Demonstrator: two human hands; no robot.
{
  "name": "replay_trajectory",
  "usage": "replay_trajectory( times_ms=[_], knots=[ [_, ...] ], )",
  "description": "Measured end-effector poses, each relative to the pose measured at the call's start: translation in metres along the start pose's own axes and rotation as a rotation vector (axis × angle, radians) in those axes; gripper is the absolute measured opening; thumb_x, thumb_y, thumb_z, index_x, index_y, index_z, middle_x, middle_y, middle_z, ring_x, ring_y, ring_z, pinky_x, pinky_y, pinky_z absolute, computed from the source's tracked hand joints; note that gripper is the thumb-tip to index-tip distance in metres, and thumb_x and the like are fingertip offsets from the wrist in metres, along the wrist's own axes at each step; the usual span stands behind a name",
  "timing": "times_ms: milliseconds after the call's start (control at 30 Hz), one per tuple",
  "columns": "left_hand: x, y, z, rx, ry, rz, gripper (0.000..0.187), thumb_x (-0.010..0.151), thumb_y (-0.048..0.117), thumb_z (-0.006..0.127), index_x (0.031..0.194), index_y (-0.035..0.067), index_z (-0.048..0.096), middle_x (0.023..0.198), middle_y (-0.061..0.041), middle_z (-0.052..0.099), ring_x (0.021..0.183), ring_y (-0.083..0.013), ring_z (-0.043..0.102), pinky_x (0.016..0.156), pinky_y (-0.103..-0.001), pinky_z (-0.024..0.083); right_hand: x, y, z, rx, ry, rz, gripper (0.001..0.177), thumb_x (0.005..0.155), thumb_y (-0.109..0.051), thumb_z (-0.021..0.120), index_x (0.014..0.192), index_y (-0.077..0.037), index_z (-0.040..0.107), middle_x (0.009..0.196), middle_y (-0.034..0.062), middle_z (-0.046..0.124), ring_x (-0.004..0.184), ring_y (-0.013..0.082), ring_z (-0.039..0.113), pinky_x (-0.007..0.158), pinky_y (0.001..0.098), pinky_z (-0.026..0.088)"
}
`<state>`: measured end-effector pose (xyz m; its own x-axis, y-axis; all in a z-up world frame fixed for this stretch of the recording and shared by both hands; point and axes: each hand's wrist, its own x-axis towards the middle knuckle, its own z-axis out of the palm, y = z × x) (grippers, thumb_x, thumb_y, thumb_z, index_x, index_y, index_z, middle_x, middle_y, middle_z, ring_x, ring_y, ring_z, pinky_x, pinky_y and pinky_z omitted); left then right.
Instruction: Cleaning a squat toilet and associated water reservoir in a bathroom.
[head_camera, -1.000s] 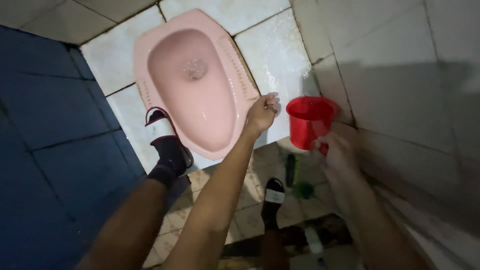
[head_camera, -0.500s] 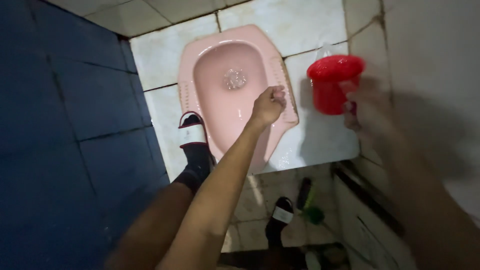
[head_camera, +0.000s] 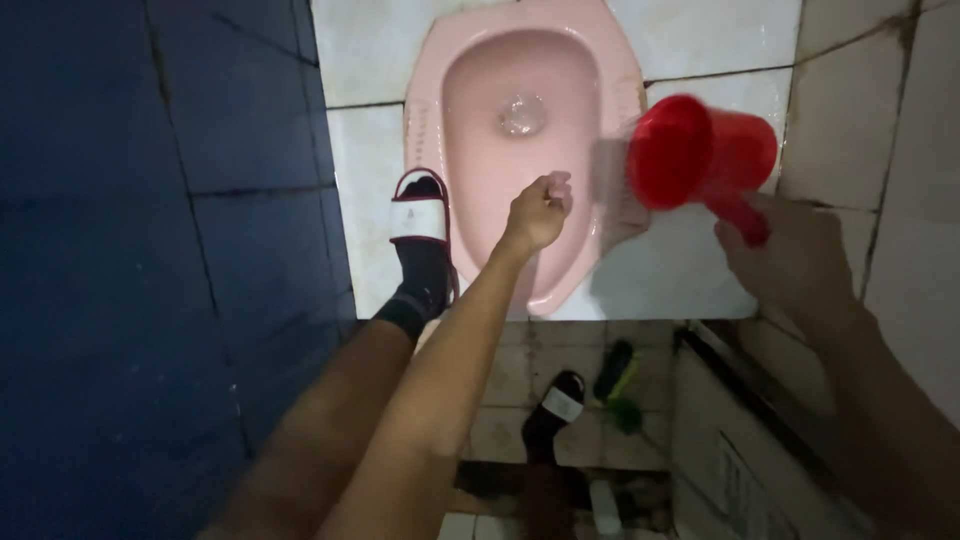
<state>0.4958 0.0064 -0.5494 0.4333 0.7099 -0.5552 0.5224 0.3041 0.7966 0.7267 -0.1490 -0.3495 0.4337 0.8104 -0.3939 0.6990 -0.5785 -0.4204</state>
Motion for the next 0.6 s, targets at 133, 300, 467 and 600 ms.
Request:
replay_trajectory(
  times_ms=[133, 300, 467, 600],
  knots=[
    [-0.010, -0.018, 0.000, 0.025, -0.016, -0.027, 0.036, 0.098, 0.010, 0.050, 0.131, 0.004, 0.064, 0.111, -0.009, 0.074, 0.100, -0.0145, 0.070, 0.090, -0.026, 0.054, 0.003, 0.002, 0.004, -0.152, -0.070, -0.015, 0.033, 0.095, -0.030, 0.070, 0.109, -0.001, 0.074, 0.086, 0.0212, 0.073, 0.073, 0.0344, 0.071, 0.075, 0.0441, 0.058],
    [-0.001, -0.020, -0.021, 0.106, 0.021, -0.010, 0.036, 0.096, 0.013, 0.054, 0.129, 0.009, 0.066, 0.110, -0.010, 0.075, 0.104, -0.0178, 0.071, 0.094, -0.029, 0.054, 0.054, -0.003, 0.014, -0.356, -0.095, 0.011, 0.035, 0.101, -0.035, 0.068, 0.097, 0.000, 0.071, 0.082, 0.0224, 0.072, 0.071, 0.0359, 0.071, 0.078, 0.0462, 0.059],
    [0.022, -0.001, -0.064, 0.105, 0.098, -0.019, 0.034, 0.095, 0.015, 0.057, 0.127, 0.010, 0.066, 0.110, -0.008, 0.076, 0.104, -0.0183, 0.072, 0.095, -0.029, 0.054, 0.111, -0.048, 0.025, -0.320, 0.002, -0.143, 0.030, 0.099, -0.030, 0.070, 0.099, 0.000, 0.070, 0.075, 0.0201, 0.070, 0.067, 0.0346, 0.070, 0.080, 0.0483, 0.057],
    [0.030, 0.007, -0.091, 0.071, 0.185, 0.000, 0.033, 0.092, 0.013, 0.060, 0.124, 0.009, 0.066, 0.110, -0.008, 0.076, 0.101, -0.0183, 0.075, 0.091, -0.030, 0.057, 0.136, -0.084, 0.037, -0.261, 0.150, -0.402, 0.023, 0.102, -0.023, 0.072, 0.105, 0.000, 0.069, 0.071, 0.0175, 0.069, 0.063, 0.0307, 0.070, 0.081, 0.0466, 0.057]
  ],
)
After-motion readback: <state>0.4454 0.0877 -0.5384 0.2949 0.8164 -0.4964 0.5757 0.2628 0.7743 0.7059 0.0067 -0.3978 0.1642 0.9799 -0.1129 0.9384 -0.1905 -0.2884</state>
